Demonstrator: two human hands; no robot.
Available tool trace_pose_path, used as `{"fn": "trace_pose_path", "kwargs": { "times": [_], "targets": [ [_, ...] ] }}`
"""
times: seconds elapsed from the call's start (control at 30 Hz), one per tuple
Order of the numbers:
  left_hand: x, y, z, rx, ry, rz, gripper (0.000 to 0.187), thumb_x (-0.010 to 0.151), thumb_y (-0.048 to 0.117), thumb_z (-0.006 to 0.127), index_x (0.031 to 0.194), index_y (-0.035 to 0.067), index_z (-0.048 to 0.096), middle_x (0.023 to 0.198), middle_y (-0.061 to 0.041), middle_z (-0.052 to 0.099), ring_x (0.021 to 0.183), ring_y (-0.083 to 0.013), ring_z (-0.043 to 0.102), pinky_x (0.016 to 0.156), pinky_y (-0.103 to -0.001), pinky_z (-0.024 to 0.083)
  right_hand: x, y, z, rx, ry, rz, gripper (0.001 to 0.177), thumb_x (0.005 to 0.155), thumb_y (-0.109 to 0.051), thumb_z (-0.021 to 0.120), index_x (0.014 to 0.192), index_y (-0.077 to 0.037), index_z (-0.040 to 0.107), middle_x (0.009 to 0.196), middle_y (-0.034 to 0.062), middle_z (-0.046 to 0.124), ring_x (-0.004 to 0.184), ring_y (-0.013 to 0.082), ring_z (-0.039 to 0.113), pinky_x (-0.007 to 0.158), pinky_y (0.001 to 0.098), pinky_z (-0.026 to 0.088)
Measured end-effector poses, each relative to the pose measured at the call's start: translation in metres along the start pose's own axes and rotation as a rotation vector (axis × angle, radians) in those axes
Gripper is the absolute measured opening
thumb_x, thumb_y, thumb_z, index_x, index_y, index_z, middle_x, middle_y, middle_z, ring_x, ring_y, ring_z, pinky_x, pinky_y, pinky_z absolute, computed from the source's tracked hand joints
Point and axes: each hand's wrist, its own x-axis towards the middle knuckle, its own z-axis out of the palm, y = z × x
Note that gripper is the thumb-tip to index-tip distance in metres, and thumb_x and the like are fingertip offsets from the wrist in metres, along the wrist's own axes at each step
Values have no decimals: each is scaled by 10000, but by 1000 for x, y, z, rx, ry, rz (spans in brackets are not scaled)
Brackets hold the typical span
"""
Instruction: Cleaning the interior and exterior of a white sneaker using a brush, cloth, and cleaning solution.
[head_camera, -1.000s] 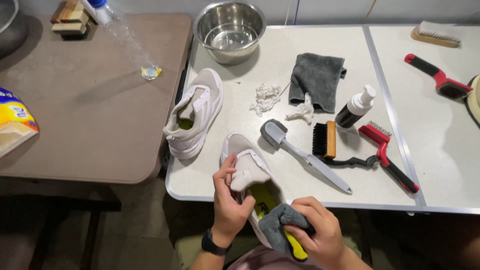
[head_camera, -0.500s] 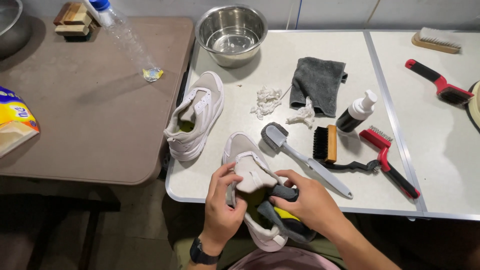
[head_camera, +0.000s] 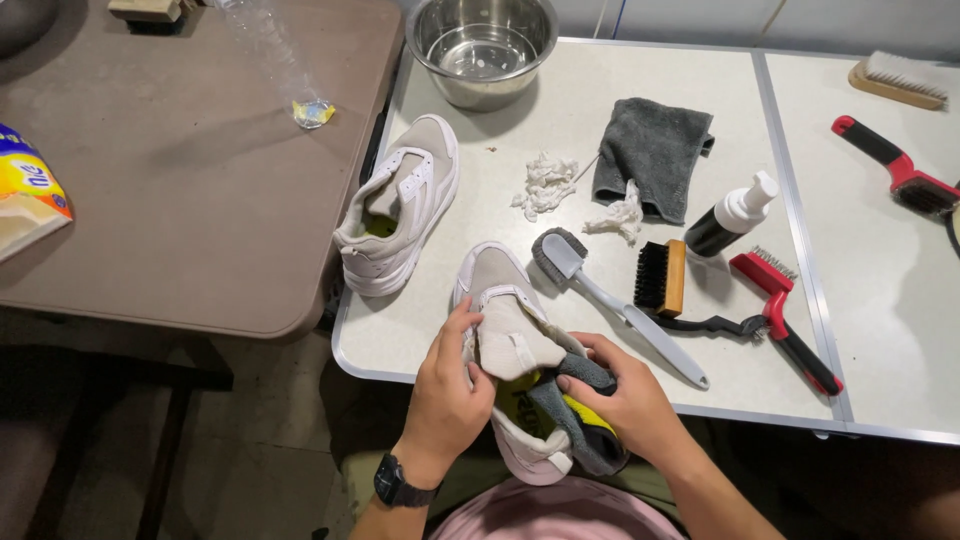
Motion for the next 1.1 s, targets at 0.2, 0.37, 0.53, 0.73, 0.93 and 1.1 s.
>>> {"fn": "trace_pose_path", "kwargs": {
  "times": [0.2, 0.37, 0.53, 0.73, 0.93, 1.1],
  "targets": [
    [3, -3, 2, 72, -50, -90, 466, 835, -17, 428, 1213, 16, 697, 1516, -276, 491, 777, -263, 732, 719, -372, 552, -1, -1, 0, 48, -3, -21, 466, 809, -318, 743, 1271, -261, 717, 1128, -63, 778, 1066, 113, 658, 936, 268, 455],
    [2, 0, 3, 94, -1, -23, 408, 817, -31, 430, 1170, -4, 633, 1465, -304, 519, 1326, -400, 571, 892, -399, 520, -2, 4, 1, 27, 2, -27, 484, 808, -360, 733, 1283, -271, 703, 1214, -83, 773, 1177, 131, 656, 989, 292, 458],
    [3, 21, -5, 124, -10, 21, 312, 831, 9, 526, 1136, 32, 592, 1477, -253, 509, 1366, -412, 512, 1040, -479, 486, -9, -7, 2, 28, 14, -1, 485, 804, -365, 728, 1277, -261, 702, 1153, -74, 794, 1149, 115, 662, 959, 284, 461],
    [1, 34, -4, 303, -227, 63, 553, 796, 123, 618, 1344, 124, 541, 1630, -222, 307, 1500, -458, 271, 1153, -612, 278, -10, -3, 8, 64, 42, -5, 481, 809, -325, 727, 1281, -236, 701, 971, -33, 756, 863, 118, 642, 815, 256, 468],
    [10, 31, -2, 504, -366, 128, 769, 602, 162, 793, 1333, 176, 553, 1636, -207, 275, 1524, -443, 176, 1147, -675, 198, -11, -6, 8, 57, 50, -34, 456, 814, -290, 738, 1264, -231, 702, 995, -46, 756, 913, 102, 640, 851, 247, 468],
    [14, 8, 8, 228, -171, 150, 443, 797, -98, 515, 1157, 99, 681, 1445, -260, 536, 1357, -460, 481, 1060, -534, 482, -9, -6, -1, 83, -21, -13, 509, 810, -345, 757, 1298, -217, 691, 953, 6, 753, 889, 128, 688, 860, 256, 501]
  ]
}}
